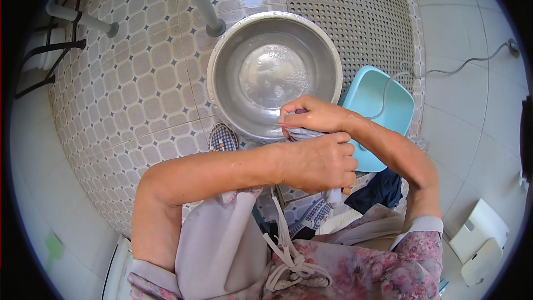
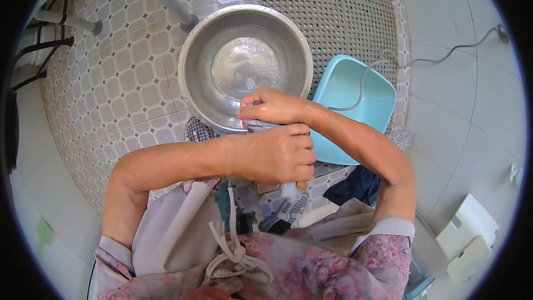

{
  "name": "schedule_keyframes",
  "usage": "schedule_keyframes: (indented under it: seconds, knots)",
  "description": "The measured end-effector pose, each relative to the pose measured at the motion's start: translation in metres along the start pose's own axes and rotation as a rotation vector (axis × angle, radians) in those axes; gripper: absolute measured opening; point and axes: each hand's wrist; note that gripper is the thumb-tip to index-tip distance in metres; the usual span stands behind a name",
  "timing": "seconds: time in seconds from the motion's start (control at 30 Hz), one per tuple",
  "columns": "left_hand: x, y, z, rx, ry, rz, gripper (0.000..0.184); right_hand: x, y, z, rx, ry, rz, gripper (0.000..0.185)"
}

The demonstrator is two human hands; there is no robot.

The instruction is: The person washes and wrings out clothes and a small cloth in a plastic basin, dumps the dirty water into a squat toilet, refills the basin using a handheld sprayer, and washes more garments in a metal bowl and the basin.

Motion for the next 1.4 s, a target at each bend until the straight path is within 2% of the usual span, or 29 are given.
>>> schedule_keyframes:
  seconds: [0.1,0.17,0.27,0.33,0.4,0.53,0.63,0.73,0.83,0.93,1.03,1.13,1.2,1.27,1.33,1.4]
  knots:
    - [0.007,-0.003,0.002,0.07,0.036,0.051,0.014,0.006,0.001,0.011,-0.06,0.031,-0.169,0.034]
    - [0.012,-0.009,0.001,0.135,0.032,0.084,0.014,0.013,0.001,0.016,-0.146,0.049,-0.403,0.032]
    - [0.023,-0.026,-0.006,0.405,0.044,0.259,0.015,0.014,-0.003,0.031,-0.263,0.137,-0.595,0.031]
    - [0.036,-0.033,-0.012,0.407,0.167,0.184,0.012,0.02,0.0,0.042,-0.273,0.121,-0.678,0.03]
    - [0.049,-0.034,-0.015,0.467,0.266,0.046,0.011,0.016,-0.001,0.052,-0.312,0.129,-0.711,0.029]
    - [0.043,-0.008,0.0,0.768,0.395,0.162,0.014,0.003,-0.003,0.075,-0.361,0.017,-0.749,0.033]
    - [0.046,-0.013,-0.005,0.779,0.379,0.154,0.014,0.002,-0.008,0.081,-0.39,-0.02,-0.76,0.034]
    - [0.059,-0.037,-0.021,0.669,0.427,0.014,0.015,0.013,-0.014,0.074,-0.378,-0.08,-0.774,0.034]
    - [0.069,-0.052,-0.025,0.818,0.689,-0.169,0.013,0.007,-0.015,0.081,-0.391,-0.068,-0.777,0.033]
    - [0.054,-0.026,-0.016,0.895,0.593,0.005,0.013,0.008,-0.015,0.091,-0.47,-0.109,-0.649,0.034]
    - [0.039,-0.002,-0.021,0.414,0.399,0.015,0.028,0.03,0.002,0.068,-0.318,0.004,-0.361,0.036]
    - [0.019,0.047,-0.01,0.242,0.545,-0.144,0.032,0.027,0.029,0.04,-0.525,0.342,0.213,0.032]
    - [0.017,0.07,-0.036,-0.072,0.783,-0.39,0.032,-0.006,0.028,0.017,-0.848,0.498,0.416,0.026]
    - [0.012,0.087,-0.071,-0.417,0.874,-0.508,0.03,-0.038,0.005,-0.009,-1.106,0.263,0.526,0.023]
    - [0.008,0.104,-0.101,-0.704,0.972,-0.526,0.032,-0.081,-0.031,-0.021,-1.09,-0.091,0.623,0.029]
    - [0.004,0.113,-0.124,-1.039,1.005,-0.711,0.031,-0.117,-0.079,-0.012,-1.074,-0.19,0.679,0.036]
Point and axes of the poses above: each hand's wrist, its own z-axis towards the middle knuckle, its own y-axis out of the back of the hand, x = y × z, and after that the axes turned 4 degrees about -y, right-handed
